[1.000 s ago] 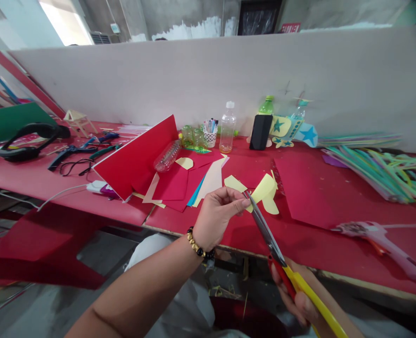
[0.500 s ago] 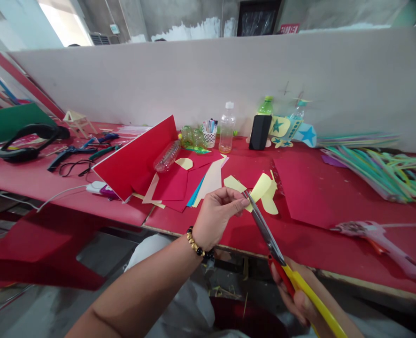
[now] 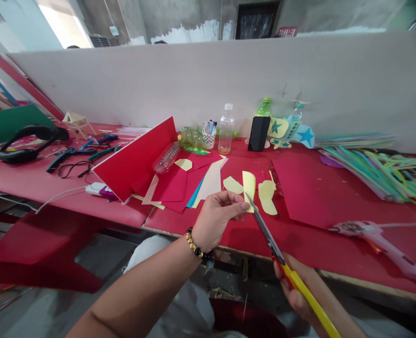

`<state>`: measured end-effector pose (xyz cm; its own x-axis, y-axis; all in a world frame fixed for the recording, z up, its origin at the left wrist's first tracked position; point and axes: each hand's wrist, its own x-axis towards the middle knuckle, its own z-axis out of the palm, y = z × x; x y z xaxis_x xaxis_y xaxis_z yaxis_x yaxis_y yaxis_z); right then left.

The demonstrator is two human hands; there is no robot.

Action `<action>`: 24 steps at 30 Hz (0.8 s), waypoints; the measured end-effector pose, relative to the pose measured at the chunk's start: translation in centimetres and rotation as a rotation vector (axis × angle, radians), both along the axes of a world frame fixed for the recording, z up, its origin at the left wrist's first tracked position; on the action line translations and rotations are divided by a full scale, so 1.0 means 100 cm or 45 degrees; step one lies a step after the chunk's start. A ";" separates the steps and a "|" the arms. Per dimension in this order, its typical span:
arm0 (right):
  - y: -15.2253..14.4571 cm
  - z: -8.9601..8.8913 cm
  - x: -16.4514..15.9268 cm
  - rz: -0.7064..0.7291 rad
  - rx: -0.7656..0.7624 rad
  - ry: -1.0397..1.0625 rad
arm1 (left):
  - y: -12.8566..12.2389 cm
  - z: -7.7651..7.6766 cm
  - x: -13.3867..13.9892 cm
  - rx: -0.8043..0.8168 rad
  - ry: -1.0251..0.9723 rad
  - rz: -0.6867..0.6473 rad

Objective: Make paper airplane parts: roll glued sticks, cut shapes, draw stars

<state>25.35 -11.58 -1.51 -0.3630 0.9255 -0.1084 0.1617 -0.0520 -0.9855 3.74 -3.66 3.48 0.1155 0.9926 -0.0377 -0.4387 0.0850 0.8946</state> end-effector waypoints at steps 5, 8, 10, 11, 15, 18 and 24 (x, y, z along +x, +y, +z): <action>0.000 0.001 0.002 0.058 0.006 -0.087 | -0.001 0.004 -0.004 0.003 0.046 -0.030; 0.000 0.003 0.003 0.058 0.019 -0.104 | 0.000 0.005 -0.007 0.031 0.084 -0.014; 0.000 0.003 0.004 0.051 0.018 -0.096 | 0.001 0.005 -0.008 0.052 0.123 0.001; 0.000 0.002 0.005 0.051 0.008 -0.083 | 0.001 0.005 -0.009 0.064 0.142 0.011; 0.000 -0.002 0.007 0.077 -0.100 0.025 | 0.001 0.006 -0.011 0.124 0.209 0.056; 0.000 -0.005 0.007 0.096 -0.158 0.076 | 0.001 0.007 -0.010 0.155 0.234 0.093; -0.001 -0.011 0.009 0.070 -0.147 0.066 | 0.001 0.006 -0.010 0.172 0.270 0.102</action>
